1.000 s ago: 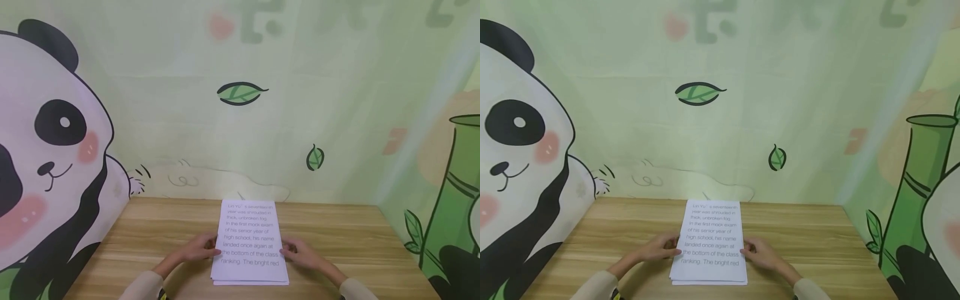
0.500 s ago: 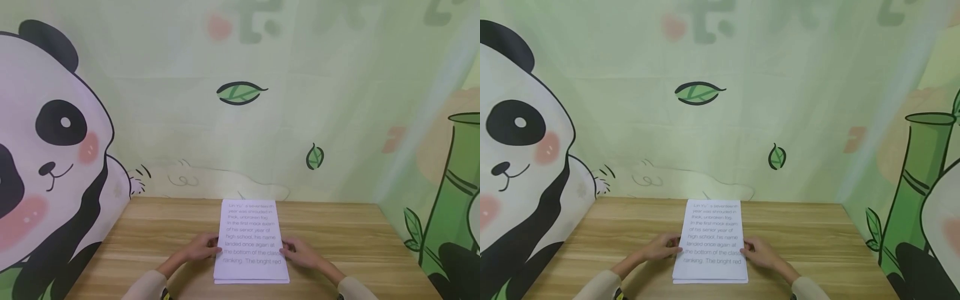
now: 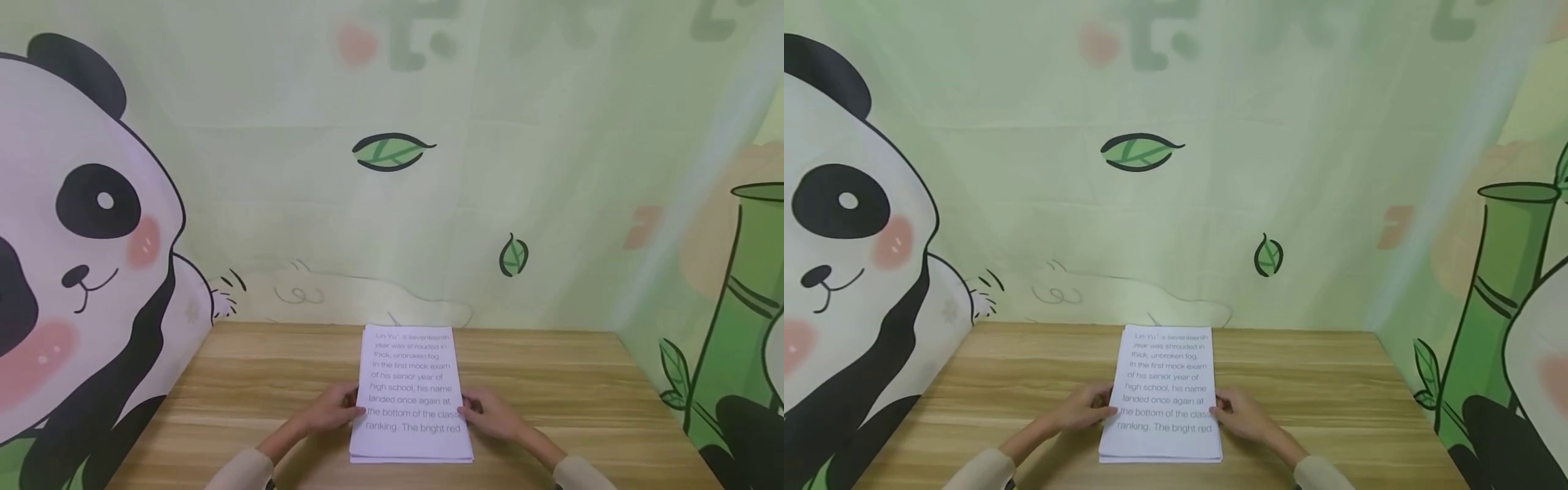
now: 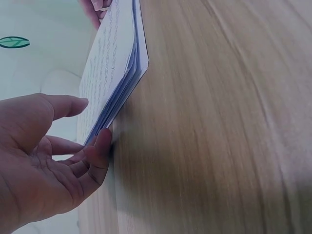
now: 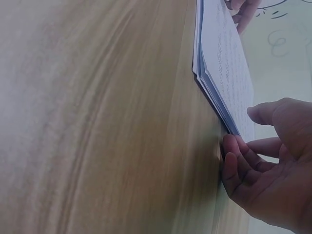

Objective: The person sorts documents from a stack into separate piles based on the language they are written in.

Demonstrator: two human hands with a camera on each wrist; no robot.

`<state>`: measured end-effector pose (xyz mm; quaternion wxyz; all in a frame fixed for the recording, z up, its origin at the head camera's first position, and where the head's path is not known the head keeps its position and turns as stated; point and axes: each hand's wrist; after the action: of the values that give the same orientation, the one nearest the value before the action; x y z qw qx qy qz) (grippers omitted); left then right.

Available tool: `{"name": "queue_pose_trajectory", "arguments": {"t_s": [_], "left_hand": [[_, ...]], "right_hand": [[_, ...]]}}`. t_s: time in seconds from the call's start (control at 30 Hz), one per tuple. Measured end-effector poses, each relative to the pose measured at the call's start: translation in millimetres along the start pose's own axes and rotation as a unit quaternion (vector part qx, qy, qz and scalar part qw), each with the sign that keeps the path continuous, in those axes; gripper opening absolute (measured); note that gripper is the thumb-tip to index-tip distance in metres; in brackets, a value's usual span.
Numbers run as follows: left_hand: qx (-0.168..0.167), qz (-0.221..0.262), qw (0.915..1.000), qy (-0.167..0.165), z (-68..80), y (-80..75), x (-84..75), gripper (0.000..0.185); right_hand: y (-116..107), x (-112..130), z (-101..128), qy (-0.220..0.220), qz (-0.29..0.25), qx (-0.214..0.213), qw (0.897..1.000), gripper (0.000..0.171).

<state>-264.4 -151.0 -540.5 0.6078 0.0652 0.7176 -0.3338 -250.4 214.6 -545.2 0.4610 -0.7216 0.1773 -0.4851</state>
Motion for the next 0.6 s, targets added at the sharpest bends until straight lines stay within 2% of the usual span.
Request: {"name": "queue_pose_trajectory", "arguments": {"t_s": [0.17,0.4,0.6], "left_hand": [[-0.009,-0.019,0.9998,-0.005,0.8,2.4,-1.8,0.019],[-0.018,-0.022,0.9994,-0.018,1.5,6.0,-2.0,0.027],[-0.025,-0.025,0.9992,-0.018,5.7,7.1,-7.2,0.019]], "right_hand": [[-1,2,2,-0.001,0.001,-0.001,1.000,0.030],[1,6,7,0.038,0.036,-0.010,0.999,0.052],[3,11,9,0.055,0.040,-0.015,0.998,0.056]]}}
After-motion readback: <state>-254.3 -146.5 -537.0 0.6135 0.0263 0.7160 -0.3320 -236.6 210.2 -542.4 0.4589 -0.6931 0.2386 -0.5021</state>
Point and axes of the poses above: each hand's wrist, its own z-axis away from the middle knuckle, its own y-axis out of the palm, x = y × z, and after that the axes turned 14 degrees about z, right-handed
